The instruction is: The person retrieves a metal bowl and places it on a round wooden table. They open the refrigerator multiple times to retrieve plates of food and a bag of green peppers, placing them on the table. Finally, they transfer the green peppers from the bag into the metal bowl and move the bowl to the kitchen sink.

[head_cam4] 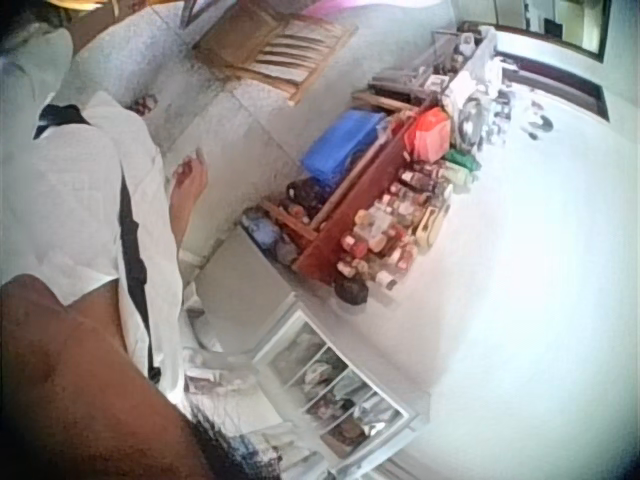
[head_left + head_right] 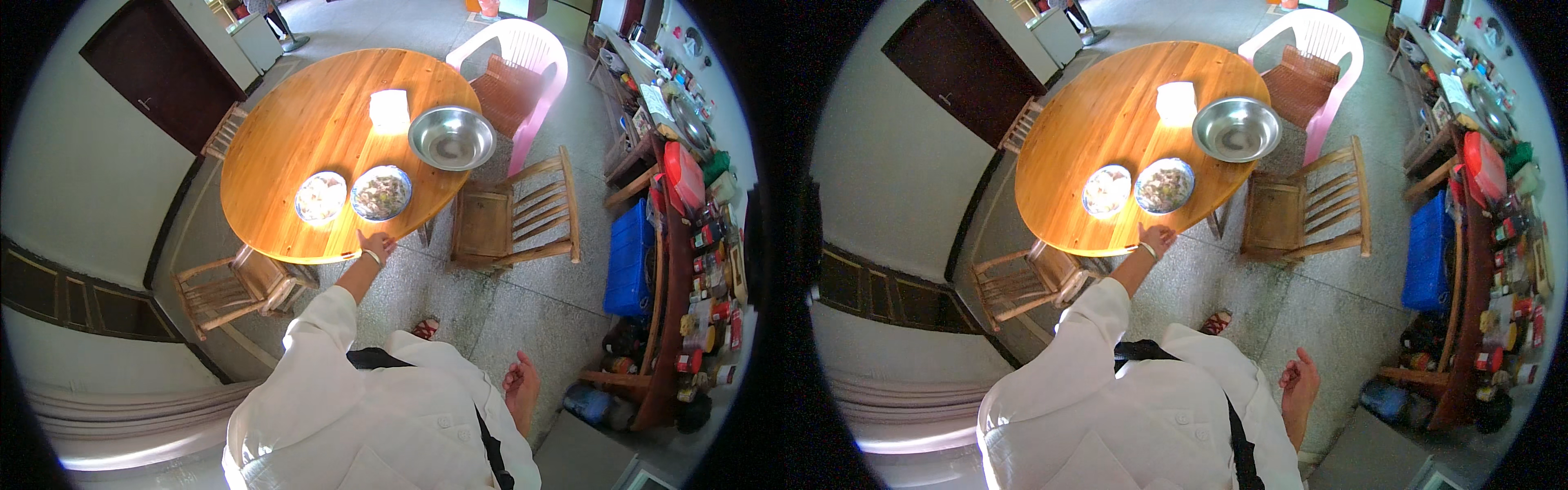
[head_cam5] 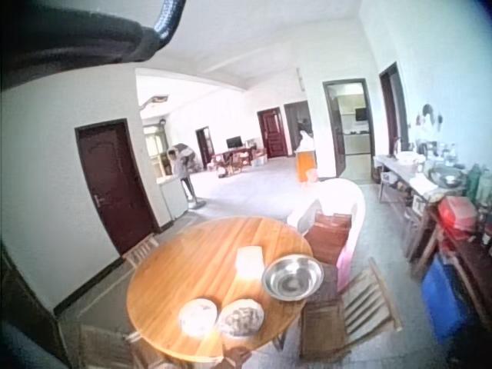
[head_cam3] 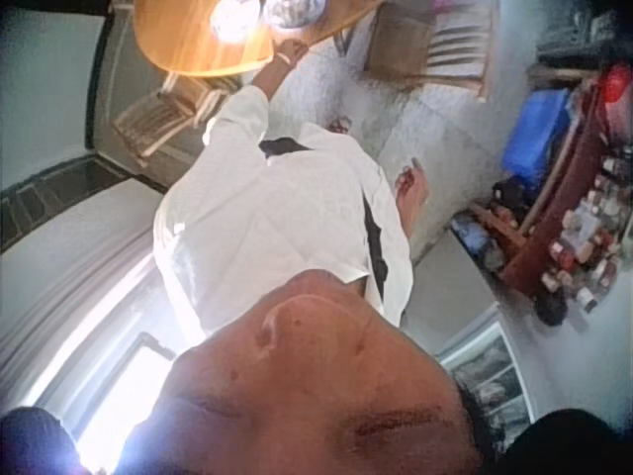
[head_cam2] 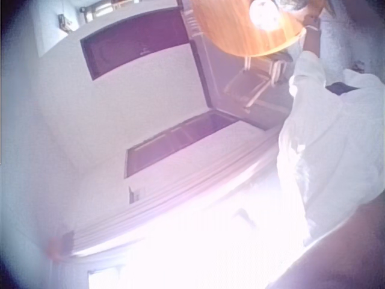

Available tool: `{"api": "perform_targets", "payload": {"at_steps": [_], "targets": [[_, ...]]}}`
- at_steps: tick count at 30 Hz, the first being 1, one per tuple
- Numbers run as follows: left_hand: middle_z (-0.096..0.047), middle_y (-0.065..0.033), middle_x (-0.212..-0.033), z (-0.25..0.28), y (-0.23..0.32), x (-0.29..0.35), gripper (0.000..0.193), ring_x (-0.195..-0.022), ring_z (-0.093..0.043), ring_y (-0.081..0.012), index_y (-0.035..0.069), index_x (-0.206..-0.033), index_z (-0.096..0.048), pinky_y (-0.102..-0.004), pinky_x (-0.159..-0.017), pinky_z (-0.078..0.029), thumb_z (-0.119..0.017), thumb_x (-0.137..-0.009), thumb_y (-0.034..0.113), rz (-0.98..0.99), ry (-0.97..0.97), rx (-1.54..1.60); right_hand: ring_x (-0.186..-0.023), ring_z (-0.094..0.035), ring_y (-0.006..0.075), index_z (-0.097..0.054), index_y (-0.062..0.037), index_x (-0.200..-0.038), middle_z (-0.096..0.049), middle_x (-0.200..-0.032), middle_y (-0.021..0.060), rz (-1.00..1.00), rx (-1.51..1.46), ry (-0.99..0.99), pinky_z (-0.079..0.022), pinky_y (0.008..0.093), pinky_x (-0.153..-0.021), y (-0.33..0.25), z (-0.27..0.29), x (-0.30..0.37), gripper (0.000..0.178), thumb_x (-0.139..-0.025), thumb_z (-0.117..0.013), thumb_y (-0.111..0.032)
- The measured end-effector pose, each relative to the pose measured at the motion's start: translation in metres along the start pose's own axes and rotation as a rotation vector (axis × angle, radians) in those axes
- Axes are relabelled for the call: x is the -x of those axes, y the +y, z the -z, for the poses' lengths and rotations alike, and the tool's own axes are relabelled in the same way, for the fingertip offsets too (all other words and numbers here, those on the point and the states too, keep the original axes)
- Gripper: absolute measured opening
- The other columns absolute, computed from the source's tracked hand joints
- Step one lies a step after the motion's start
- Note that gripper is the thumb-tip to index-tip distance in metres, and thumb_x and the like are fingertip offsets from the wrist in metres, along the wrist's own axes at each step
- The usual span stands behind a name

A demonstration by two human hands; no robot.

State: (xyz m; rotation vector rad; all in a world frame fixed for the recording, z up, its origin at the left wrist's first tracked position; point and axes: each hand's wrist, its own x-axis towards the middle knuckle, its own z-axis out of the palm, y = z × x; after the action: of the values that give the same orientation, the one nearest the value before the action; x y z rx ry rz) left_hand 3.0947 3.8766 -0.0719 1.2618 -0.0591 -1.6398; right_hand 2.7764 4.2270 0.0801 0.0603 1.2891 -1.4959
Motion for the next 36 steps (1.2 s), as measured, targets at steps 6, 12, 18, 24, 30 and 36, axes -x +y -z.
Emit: {"api": "perform_targets", "payload": {"at_steps": [6,12,18,24,30,36], "targets": [[-0.049,-0.0189,-0.087,0.038,0.063,-0.028,0.059,-0.076,-0.055,-0.0310,0.023,-0.127,-0.019,-0.0434,-0.065,-0.050,-0.046,-0.079,0.002,-0.105,0.216,0.077,-0.049,-0.046,0.0104,-0.042,0.0046,-0.116,-0.053,-0.069,0.0062,0.002,0.066,0.001,-0.037,0.0239,-0.039,-0.003,-0.006,-0.001,0.036,-0.082,-0.044,-0.009],[-0.048,-0.0172,-0.094,0.028,0.090,-0.010,0.065,-0.077,-0.055,-0.0297,0.023,-0.129,-0.007,-0.0410,-0.064,-0.050,-0.044,-0.080,0.003,-0.246,0.222,-0.074,-0.048,-0.046,0.0107,-0.044,0.0042,-0.115,-0.053,-0.068,0.0066,0.000,0.074,0.032,-0.036,0.0242,-0.038,-0.001,-0.017,-0.001,0.036,-0.081,-0.045,-0.009],[-0.048,-0.0161,-0.093,0.047,0.097,-0.036,0.057,-0.076,-0.055,-0.0287,0.019,-0.127,-0.013,-0.0399,-0.064,-0.050,-0.045,-0.082,0.007,-0.118,0.070,-0.028,-0.048,-0.046,0.0110,-0.045,0.0031,-0.114,-0.052,-0.068,0.0062,-0.020,0.082,0.026,-0.036,0.0240,-0.039,0.002,-0.027,-0.001,0.037,-0.080,-0.046,-0.009],[-0.048,-0.0156,-0.093,0.021,0.086,-0.016,0.068,-0.076,-0.055,-0.0271,0.029,-0.129,-0.004,-0.0381,-0.059,-0.050,-0.046,-0.081,0.006,-0.153,0.106,-0.080,-0.049,-0.046,0.0121,-0.043,0.0027,-0.115,-0.052,-0.067,0.0062,-0.023,0.050,0.040,-0.036,0.0254,-0.040,0.006,-0.027,-0.001,0.037,-0.080,-0.044,-0.008],[-0.048,-0.0164,-0.094,0.015,0.075,-0.006,0.084,-0.075,-0.055,-0.0274,0.035,-0.130,0.009,-0.0392,-0.058,-0.050,-0.047,-0.078,0.000,-0.169,0.162,-0.118,-0.048,-0.046,0.0126,-0.044,0.0018,-0.113,-0.053,-0.068,0.0065,-0.032,0.013,0.041,-0.036,0.0258,-0.039,0.012,-0.024,-0.003,0.035,-0.079,-0.043,-0.006],[-0.048,-0.0179,-0.095,0.017,0.069,-0.005,0.088,-0.076,-0.055,-0.0290,0.037,-0.130,0.013,-0.0409,-0.059,-0.050,-0.046,-0.078,-0.002,-0.158,0.155,-0.141,-0.048,-0.046,0.0123,-0.045,0.0004,-0.112,-0.053,-0.068,0.0068,-0.021,-0.019,0.025,-0.036,0.0250,-0.038,0.018,-0.017,-0.005,0.033,-0.079,-0.044,-0.006]]}}
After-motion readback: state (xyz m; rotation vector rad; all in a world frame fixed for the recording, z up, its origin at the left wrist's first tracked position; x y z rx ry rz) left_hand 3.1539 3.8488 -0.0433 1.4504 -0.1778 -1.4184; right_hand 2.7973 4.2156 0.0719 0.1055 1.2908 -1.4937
